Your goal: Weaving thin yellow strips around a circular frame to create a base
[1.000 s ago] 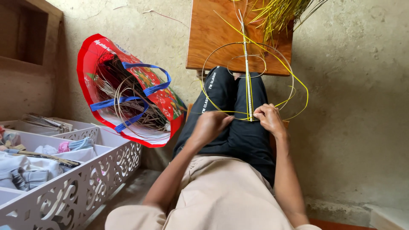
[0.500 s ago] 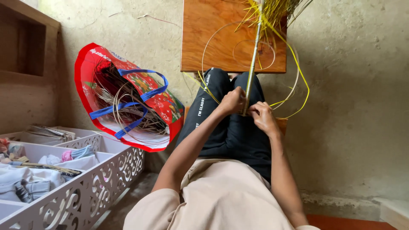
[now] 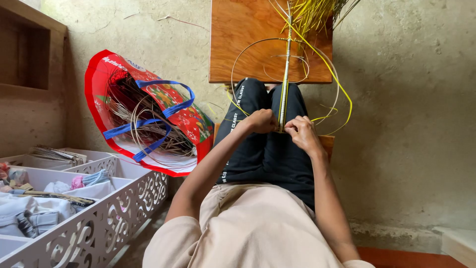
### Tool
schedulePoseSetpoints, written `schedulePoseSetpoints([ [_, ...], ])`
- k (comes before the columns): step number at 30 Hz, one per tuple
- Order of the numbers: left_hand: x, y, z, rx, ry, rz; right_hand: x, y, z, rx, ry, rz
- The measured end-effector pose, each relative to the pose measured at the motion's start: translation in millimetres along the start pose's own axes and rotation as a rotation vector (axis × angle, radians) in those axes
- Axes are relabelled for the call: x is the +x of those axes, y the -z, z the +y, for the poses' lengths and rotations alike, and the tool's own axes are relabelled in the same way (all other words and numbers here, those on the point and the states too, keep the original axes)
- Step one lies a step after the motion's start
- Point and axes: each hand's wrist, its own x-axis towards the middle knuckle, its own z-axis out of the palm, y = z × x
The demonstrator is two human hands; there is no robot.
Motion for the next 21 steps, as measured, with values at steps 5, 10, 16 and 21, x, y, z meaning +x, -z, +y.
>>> schedulePoseSetpoints([
  [5, -4.4, -10.2, -5.7, -0.088, 0.028, 0.047, -1.2, -1.7, 2.8, -0.029, 0.009, -0.016],
  [10, -5.4, -16.4, -5.9, -0.072, 0.136, 0.112, -3.4, -1.6, 1.7, -0.095, 0.015, -0.038],
  [16, -14.7, -14.2, -1.1, -0.053, 0.092, 0.142, -9.3, 9.9, -10.6, -0.142, 0.043, -0.099],
  [21, -19.9, -4.6, 2.8, -0.076, 0.066, 0.134, -14.9, 8.1, -4.2, -0.101, 0.165, 0.034],
])
